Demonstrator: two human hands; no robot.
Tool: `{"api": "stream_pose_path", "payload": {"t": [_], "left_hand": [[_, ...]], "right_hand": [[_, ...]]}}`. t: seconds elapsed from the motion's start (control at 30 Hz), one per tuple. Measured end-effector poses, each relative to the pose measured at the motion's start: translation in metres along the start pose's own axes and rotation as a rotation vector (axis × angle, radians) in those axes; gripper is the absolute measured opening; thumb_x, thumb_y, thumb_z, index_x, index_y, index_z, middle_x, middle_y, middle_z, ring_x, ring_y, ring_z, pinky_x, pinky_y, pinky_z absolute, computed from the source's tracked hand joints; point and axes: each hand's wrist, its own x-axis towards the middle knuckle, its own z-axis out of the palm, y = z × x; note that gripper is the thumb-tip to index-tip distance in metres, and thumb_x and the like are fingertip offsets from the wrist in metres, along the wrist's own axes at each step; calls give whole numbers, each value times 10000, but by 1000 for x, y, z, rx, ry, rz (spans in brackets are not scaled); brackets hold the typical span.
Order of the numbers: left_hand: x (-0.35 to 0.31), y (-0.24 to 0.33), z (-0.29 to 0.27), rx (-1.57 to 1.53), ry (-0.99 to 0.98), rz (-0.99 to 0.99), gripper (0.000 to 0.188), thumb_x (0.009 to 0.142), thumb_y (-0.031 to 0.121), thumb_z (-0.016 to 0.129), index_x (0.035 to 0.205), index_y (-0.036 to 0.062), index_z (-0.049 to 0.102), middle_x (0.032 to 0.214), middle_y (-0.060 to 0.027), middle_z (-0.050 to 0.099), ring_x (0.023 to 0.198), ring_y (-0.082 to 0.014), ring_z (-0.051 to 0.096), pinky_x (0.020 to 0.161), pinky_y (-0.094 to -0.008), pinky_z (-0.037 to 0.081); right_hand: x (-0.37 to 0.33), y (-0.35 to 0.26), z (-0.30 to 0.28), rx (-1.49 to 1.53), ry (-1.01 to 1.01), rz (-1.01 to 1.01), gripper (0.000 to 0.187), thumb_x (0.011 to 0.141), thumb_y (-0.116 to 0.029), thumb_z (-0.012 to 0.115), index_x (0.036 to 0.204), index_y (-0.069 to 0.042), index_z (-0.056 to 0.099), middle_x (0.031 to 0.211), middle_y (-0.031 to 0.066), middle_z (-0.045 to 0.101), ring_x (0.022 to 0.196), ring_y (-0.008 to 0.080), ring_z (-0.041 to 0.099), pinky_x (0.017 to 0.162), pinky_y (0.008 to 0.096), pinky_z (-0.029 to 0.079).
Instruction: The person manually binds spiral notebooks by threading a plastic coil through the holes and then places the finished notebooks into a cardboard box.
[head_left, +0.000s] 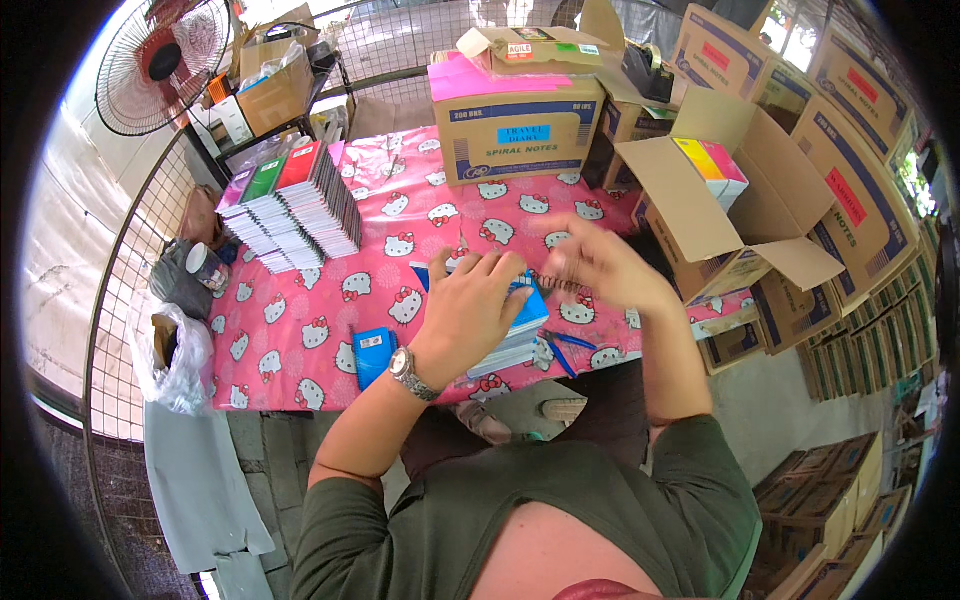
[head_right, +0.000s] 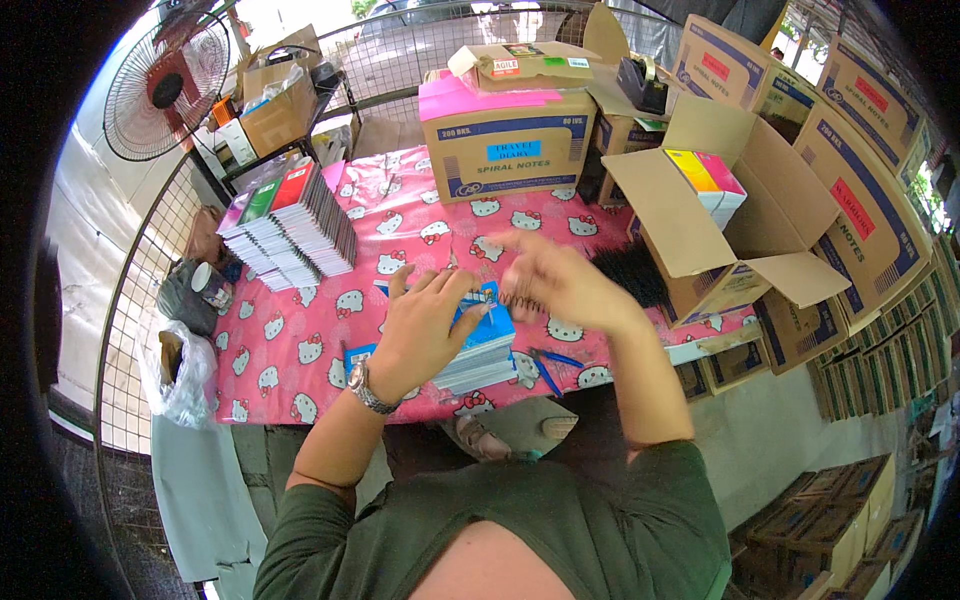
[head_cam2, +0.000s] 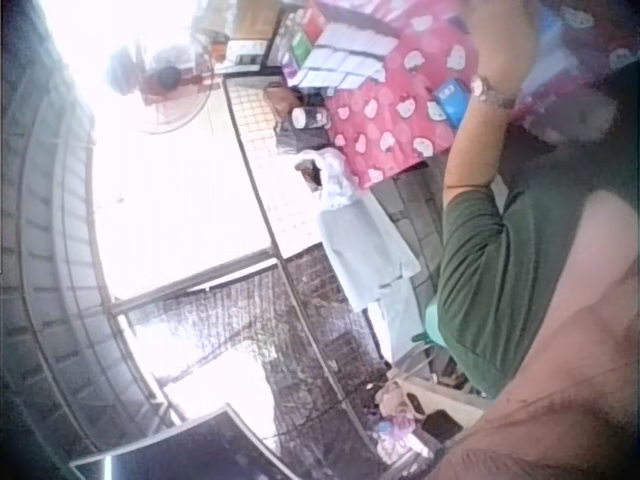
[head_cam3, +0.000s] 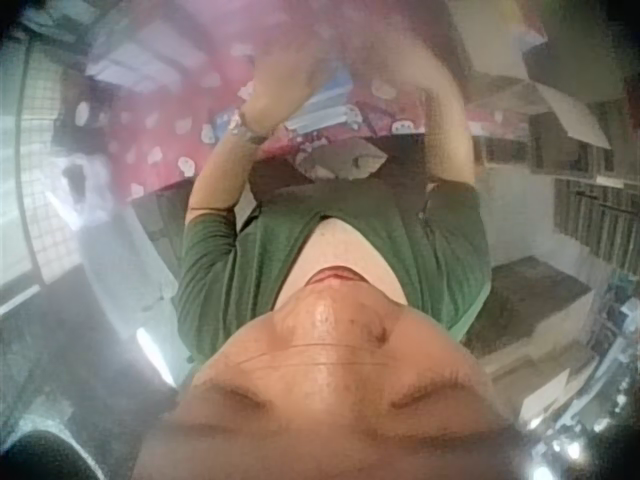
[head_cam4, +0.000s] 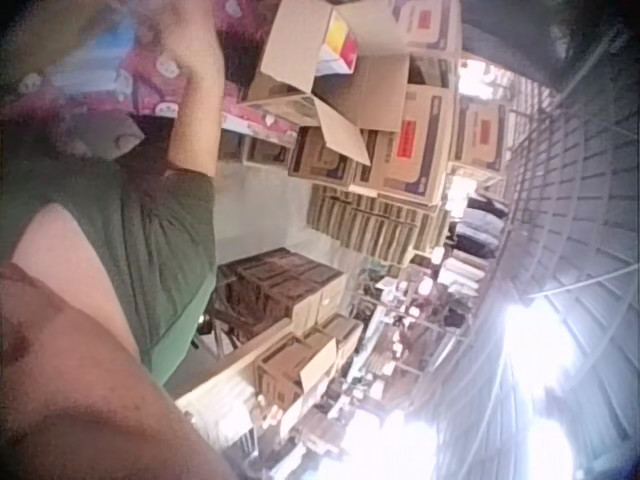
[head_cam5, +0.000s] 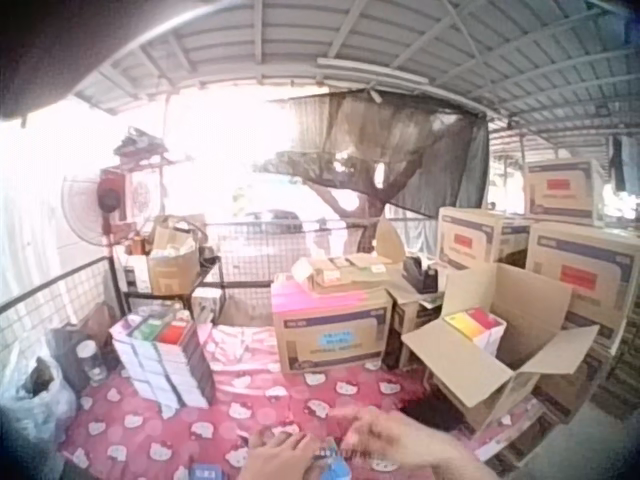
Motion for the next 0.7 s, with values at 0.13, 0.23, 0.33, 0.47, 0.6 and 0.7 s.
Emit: {"api": "stream_pose_path", "payload": {"t": [0.13, 0.23, 0.33, 0.47, 0.6, 0.7], "left_hand": [[-3, -1, -3, 6, -11, -3, 195, 973, 264, 595, 1102, 119, 594, 1042, -58, 679, 1046, -266, 636, 1072, -587, 291], [18, 0, 6, -99, -69, 91, 182, 985, 266, 581, 1096, 124, 605, 1034, -64, 678, 1087, -291, 618, 1082, -598, 273], [-3, -16, 12, -74, 69, 79, 216, 971, 311, 605, 1062, 116, 620, 1061, -76, 663, 1163, -341, 568, 1095, -598, 259], [-19, -21, 11, 100, 227, -60, 292, 899, 347, 688, 1012, 85, 629, 1044, -99, 623, 1130, -368, 526, 1031, -533, 349], [-7, -27, 14, -81, 193, 2, 344, 822, 339, 759, 992, 67, 634, 1000, -106, 599, 1037, -343, 521, 924, -476, 419], [2, -24, 12, -109, 173, 31, 350, 790, 324, 788, 976, 67, 639, 982, -99, 597, 1013, -327, 524, 887, -464, 433]], "right_hand": [[67, 186, -13, 136, 400, 193, 472, 1024, -465, 498, 1219, -47, 599, 1113, 128, 691, 955, 274, 687, 744, 426, 558], [53, 332, 12, -967, 431, 418, 547, 958, -516, 476, 1178, -40, 631, 1317, 282, 562, 1215, 457, 550, 938, 571, 471], [52, 333, 75, -1041, 483, 384, 352, 936, -308, 569, 1200, -83, 636, 1339, 260, 559, 1260, 416, 526, 1048, 512, 441], [66, 214, 6, -235, 61, 187, 446, 866, -292, 674, 1268, -101, 631, 1264, 147, 623, 1258, 270, 547, 1054, 422, 439], [46, 36, -27, 484, -474, -266, 652, 783, -445, 715, 1254, -5, 617, 1301, 129, 536, 1239, 238, 515, 1060, 433, 401], [46, 8, -42, 106, -562, -28, 600, 822, -460, 691, 1198, 3, 619, 1254, 121, 528, 1183, 231, 525, 1039, 407, 384]]}}
